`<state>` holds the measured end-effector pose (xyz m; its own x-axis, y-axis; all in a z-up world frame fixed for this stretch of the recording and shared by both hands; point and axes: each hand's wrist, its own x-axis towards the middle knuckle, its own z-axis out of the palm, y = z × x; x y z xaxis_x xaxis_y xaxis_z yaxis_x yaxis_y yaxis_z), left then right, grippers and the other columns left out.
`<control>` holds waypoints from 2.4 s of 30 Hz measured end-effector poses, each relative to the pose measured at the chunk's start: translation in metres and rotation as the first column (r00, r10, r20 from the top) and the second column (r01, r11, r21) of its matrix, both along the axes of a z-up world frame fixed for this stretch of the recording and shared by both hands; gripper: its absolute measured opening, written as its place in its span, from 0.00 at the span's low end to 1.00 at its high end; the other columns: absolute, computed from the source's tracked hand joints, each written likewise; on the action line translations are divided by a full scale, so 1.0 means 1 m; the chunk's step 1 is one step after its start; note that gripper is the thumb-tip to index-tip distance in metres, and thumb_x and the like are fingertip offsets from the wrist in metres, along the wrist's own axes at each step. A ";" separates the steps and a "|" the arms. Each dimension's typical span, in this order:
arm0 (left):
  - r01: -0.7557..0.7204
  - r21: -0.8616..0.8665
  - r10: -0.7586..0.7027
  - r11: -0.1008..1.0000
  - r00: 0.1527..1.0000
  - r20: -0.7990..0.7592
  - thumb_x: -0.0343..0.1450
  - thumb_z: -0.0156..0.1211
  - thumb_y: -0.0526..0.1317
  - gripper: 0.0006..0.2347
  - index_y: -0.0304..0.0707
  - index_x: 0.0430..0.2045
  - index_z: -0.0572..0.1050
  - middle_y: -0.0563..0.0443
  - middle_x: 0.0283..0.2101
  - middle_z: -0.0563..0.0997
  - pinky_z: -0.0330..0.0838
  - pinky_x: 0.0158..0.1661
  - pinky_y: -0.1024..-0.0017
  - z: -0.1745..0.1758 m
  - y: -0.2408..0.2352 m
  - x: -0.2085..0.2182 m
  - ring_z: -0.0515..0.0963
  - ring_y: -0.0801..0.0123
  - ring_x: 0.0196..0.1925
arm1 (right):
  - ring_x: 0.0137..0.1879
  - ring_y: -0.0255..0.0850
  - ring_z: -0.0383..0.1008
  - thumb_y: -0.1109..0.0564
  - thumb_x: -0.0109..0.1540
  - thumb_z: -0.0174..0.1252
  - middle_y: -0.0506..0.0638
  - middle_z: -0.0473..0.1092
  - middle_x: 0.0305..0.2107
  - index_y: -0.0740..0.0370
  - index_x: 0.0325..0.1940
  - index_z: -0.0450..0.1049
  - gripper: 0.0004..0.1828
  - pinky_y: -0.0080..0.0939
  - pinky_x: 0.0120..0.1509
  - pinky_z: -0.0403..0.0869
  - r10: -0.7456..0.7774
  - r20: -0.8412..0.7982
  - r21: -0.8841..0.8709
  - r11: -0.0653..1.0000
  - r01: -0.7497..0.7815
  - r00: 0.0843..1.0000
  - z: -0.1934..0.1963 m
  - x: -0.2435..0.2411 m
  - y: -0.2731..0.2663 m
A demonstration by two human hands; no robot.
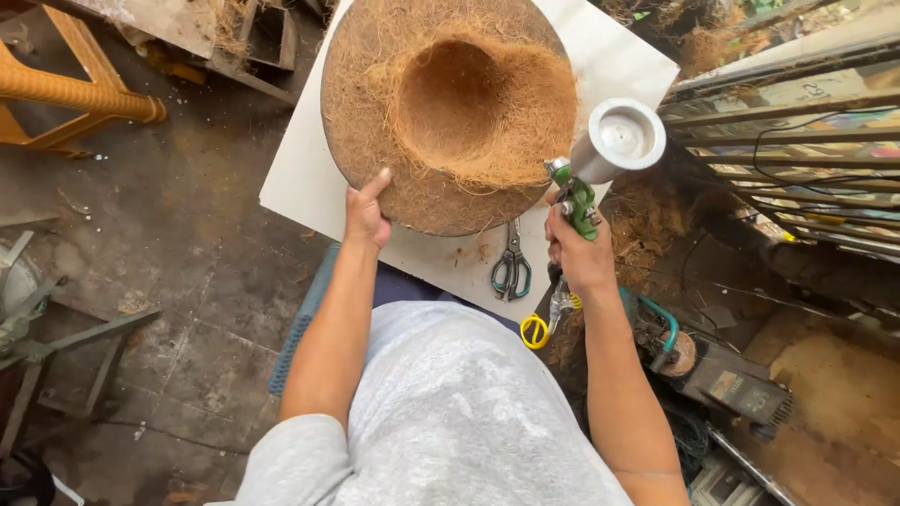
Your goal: The person shapes the interior of a coconut fiber hat by hand, then uses a green bottle to smooth the inner surface. They apply a white coating with a spray gun, dry the hat with a hair dryer, and finally adjust the brim by hand.
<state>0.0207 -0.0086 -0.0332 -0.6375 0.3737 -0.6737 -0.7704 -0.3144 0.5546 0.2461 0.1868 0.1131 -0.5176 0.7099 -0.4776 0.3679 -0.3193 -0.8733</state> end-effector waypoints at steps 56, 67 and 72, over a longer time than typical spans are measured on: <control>0.613 -0.196 -0.643 0.765 0.717 -0.270 0.61 0.58 0.31 0.10 0.42 0.29 0.63 0.54 0.28 0.68 0.68 0.27 0.75 0.243 0.036 -0.151 0.70 0.72 0.28 | 0.22 0.28 0.52 0.50 0.67 0.55 0.38 0.55 0.18 0.54 0.34 0.65 0.11 0.32 0.25 0.54 0.238 0.127 0.290 0.920 -0.265 0.963 0.134 -0.074 -0.060; 0.616 -0.236 -0.658 0.752 0.719 -0.222 0.62 0.56 0.30 0.12 0.41 0.38 0.67 0.51 0.35 0.76 0.76 0.35 0.72 0.223 0.046 -0.152 0.77 0.68 0.36 | 0.21 0.27 0.55 0.53 0.66 0.54 0.39 0.61 0.24 0.57 0.46 0.71 0.07 0.27 0.24 0.58 0.319 0.028 0.245 0.916 -0.316 0.947 0.128 -0.073 -0.056; 0.599 -0.184 -0.625 0.779 0.719 -0.303 0.63 0.57 0.25 0.20 0.31 0.51 0.68 0.38 0.48 0.76 0.76 0.51 0.54 0.166 0.031 -0.141 0.77 0.50 0.50 | 0.18 0.31 0.59 0.51 0.66 0.56 0.44 0.61 0.17 0.58 0.40 0.71 0.08 0.30 0.22 0.61 0.207 0.015 0.200 0.958 -0.205 0.978 0.113 -0.078 -0.058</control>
<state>-0.1201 0.0226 0.1323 -0.4715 0.7226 -0.5055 -0.5478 0.2092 0.8100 0.1682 0.1283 0.2258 -0.6653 0.6681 -0.3331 0.4016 -0.0559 -0.9141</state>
